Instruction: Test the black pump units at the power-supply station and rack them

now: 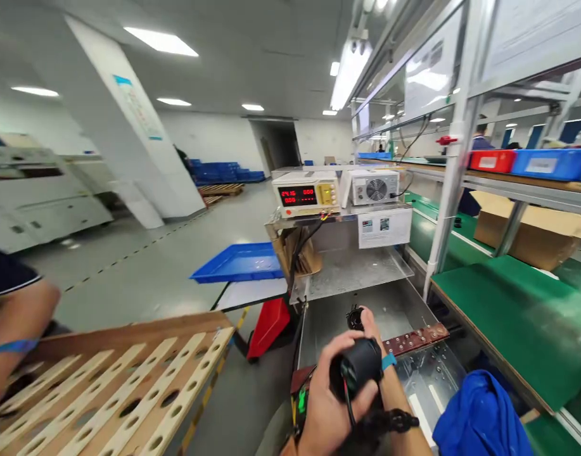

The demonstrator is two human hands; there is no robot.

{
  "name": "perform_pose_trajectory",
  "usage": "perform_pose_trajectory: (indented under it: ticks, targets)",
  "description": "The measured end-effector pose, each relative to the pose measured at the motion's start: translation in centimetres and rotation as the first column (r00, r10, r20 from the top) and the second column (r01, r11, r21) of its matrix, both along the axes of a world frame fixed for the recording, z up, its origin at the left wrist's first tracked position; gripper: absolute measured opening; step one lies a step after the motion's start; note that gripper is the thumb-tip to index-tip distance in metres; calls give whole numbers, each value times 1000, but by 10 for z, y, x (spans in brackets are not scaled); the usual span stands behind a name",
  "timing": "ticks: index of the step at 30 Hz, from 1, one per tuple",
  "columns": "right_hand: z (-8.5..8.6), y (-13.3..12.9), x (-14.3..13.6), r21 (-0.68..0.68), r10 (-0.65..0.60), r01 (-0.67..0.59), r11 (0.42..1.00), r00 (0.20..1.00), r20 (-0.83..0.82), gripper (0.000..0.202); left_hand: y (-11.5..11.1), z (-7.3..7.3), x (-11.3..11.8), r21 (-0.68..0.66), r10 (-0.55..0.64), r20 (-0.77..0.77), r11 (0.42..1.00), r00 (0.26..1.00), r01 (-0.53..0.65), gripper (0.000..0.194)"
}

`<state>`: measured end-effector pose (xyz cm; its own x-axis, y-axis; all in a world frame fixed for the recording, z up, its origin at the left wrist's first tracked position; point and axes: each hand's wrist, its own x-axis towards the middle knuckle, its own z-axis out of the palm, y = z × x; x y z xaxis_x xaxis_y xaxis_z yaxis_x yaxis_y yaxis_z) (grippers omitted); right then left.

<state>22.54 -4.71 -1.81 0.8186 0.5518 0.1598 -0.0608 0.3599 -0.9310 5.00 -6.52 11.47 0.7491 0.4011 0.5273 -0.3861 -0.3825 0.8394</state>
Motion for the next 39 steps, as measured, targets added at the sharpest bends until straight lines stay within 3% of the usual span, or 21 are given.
perform_pose_trajectory:
  ticks: [2,4,7,11,18,27,30,33,36,39]
  targets:
    - [19,2,-8,73,80,-71,995,989,-128,61,32,-2,-2,-18,263,10,965,965,-263,48]
    - [36,4,-17,135,197,-170,976,954,-225,62,55,-10,0,-6,380,-4,925,925,-380,47]
    - [52,7,-30,162,310,-275,948,912,-269,60,76,-25,9,14,429,-27,903,903,-429,49]
    - [55,10,-40,144,364,-337,930,893,-265,58,89,-45,24,65,460,-27,887,888,-457,50]
    - [53,16,-48,63,274,-267,962,944,-183,55,100,-71,37,94,526,-35,848,850,-522,50]
    - [63,11,-52,43,304,-302,952,950,-77,51,102,-71,40,120,513,-43,855,858,-505,47]
    - [67,11,-54,-12,286,-289,957,953,-101,61,98,-73,42,124,537,-48,840,842,-529,41]
    - [71,12,-57,-25,202,-211,977,961,-189,65,92,-79,41,103,507,-82,860,858,-499,50]
    - [77,11,-58,45,226,-224,974,914,-338,62,79,-89,31,-38,425,-158,899,891,-436,69]
    - [84,5,-59,163,339,-298,941,839,-425,56,59,-104,14,-272,183,-210,933,960,-237,72]
